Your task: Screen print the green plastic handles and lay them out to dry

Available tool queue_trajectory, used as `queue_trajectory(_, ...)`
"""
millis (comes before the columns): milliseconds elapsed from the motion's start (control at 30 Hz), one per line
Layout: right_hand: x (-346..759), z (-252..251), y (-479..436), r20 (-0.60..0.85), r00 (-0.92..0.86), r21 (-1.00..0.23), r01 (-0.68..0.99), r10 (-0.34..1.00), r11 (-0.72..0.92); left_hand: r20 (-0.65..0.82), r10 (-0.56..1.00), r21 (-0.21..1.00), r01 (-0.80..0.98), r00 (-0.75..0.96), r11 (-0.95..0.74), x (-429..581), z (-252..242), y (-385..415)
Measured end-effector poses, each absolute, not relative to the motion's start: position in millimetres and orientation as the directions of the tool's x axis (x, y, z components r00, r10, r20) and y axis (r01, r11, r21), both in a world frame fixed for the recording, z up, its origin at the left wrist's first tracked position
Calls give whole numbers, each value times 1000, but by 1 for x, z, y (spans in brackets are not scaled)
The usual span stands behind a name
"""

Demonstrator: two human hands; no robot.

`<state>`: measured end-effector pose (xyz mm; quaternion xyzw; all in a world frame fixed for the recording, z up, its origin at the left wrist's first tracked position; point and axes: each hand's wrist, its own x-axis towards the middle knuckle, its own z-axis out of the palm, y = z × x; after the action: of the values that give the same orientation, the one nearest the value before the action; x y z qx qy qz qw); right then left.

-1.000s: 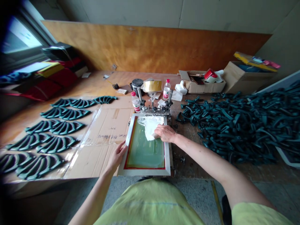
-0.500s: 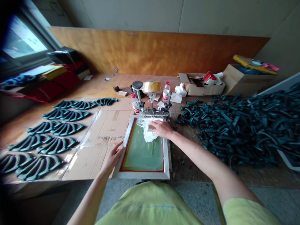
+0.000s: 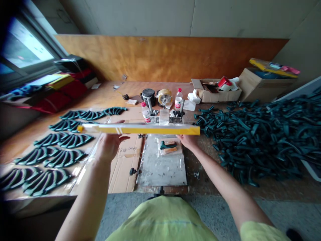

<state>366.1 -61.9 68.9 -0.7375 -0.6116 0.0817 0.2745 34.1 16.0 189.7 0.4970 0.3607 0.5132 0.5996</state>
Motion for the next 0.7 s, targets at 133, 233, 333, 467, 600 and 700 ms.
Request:
queue_trajectory(133,333,40,-76,146,11,-401,915,989,49,92,982,961,-274,163,-44,51,206,32)
queue_trajectory(233,314,50,-79,109,-8,-379,924,994,49,-5,997,967,-252,81,25,57,180,7)
queue_trajectory(333,282,67,-93,227,12,-382,921,974,78,-432,846,890,-5,312,456,67,129,-45)
queue_trajectory(467,238,69,-121,331,-337,-246,871,881,426,-677,606,675,24,417,738,71,69,-95)
queue_trajectory(600,298,62,-136,157,-298,-213,921,942,327,-686,722,728,96,95,679,27,31,-69)
queue_trajectory(700,404,72,-146,-112,204,-24,978,972,-208,-632,764,696,340,-127,632,-24,5,-32)
